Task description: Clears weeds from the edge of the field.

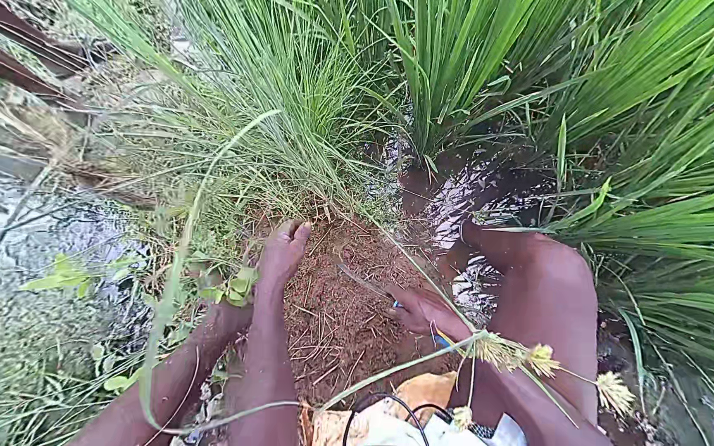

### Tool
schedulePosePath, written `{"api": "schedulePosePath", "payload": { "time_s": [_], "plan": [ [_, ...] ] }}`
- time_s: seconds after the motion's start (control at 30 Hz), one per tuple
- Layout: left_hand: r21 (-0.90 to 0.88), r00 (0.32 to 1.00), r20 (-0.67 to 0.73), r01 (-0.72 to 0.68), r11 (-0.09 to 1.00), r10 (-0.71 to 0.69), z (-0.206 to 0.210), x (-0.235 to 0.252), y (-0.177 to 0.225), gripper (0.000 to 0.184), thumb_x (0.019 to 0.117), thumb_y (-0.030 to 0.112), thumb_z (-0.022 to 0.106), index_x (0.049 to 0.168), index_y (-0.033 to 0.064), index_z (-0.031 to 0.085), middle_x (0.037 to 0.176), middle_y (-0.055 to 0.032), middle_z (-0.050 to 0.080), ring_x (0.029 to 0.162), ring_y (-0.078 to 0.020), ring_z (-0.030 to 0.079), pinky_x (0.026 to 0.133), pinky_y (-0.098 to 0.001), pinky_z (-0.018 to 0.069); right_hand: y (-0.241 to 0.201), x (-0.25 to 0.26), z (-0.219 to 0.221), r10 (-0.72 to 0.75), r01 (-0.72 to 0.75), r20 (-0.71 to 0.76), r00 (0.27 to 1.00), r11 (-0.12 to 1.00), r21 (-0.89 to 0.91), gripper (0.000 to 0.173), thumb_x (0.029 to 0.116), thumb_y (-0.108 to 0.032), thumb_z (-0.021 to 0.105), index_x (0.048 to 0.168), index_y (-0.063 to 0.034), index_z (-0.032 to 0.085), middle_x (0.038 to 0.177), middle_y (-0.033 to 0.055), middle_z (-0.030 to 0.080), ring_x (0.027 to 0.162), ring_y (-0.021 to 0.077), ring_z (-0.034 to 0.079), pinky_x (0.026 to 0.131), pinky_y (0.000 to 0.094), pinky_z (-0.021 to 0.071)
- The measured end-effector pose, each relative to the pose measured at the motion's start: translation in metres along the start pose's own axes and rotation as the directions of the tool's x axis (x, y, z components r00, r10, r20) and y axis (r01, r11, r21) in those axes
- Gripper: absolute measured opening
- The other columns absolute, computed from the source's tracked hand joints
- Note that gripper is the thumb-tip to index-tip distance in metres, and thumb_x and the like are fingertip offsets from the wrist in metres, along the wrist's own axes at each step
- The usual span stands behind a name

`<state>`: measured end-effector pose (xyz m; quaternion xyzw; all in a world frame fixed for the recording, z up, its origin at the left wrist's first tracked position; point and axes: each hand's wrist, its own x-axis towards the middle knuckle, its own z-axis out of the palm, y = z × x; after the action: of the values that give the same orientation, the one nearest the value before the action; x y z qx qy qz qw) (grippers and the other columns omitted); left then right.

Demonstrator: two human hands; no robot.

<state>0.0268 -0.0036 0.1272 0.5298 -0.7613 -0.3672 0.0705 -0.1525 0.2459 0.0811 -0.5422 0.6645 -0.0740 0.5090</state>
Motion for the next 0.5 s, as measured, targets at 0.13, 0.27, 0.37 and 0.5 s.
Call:
{"api": "schedulePosePath", "payload": {
  "time_s": [0.13,0.27,0.37,0.5],
  "plan": [
    [-0.088,0.986,0.160,-0.035,0.996,0.049,0.069,0.013,0.019,0.048,0.1100,0.034,0.047,0.145,0.0016,0.050,0.126,-0.0270,0.064,0.114,-0.0417,0.063,0.099,-0.0635,0.0473,0.014,0.005,0.009,-0.033,0.033,-0.033,0.999,0.999,0.000,0.040,0.1039,-0.030,0.053,0.138,-0.0093,0.056,0.109,0.0200,0.069,0.102,0.0387,0.067,0.088,0.0611,0.0507],
    [-0.177,0.998,0.070,0.011,0.984,0.001,0.112,0.042,0.029,0.059,0.1091,0.034,0.048,0.154,-0.0023,0.034,0.139,-0.0298,0.056,0.125,-0.0416,0.058,0.107,-0.0593,0.0450,0.007,0.006,0.009,0.046,-0.044,0.029,0.999,0.997,-0.056,0.041,0.1047,-0.025,0.053,0.143,-0.0128,0.051,0.111,0.0208,0.068,0.103,0.0402,0.068,0.089,0.0622,0.0512],
    [-0.219,1.000,0.020,-0.020,0.976,0.024,0.132,0.066,0.034,0.059,0.1095,0.035,0.046,0.153,-0.0025,0.035,0.136,-0.0288,0.059,0.124,-0.0395,0.061,0.107,-0.0574,0.0471,-0.016,-0.003,-0.003,0.114,-0.109,0.045,0.992,0.988,-0.113,0.039,0.1041,-0.025,0.053,0.142,-0.0154,0.053,0.111,0.0211,0.069,0.104,0.0423,0.067,0.087,0.0646,0.0495],
    [-0.101,0.993,0.081,-0.075,0.992,0.083,0.145,0.077,0.041,0.052,0.1130,0.033,0.035,0.142,-0.0067,0.049,0.120,-0.0329,0.064,0.114,-0.0461,0.063,0.100,-0.0627,0.0469,-0.031,-0.008,-0.013,0.123,-0.118,0.046,0.991,0.988,-0.099,0.038,0.1057,-0.023,0.051,0.142,-0.0126,0.054,0.114,0.0248,0.069,0.107,0.0459,0.066,0.091,0.0657,0.0474]
  ]
}}
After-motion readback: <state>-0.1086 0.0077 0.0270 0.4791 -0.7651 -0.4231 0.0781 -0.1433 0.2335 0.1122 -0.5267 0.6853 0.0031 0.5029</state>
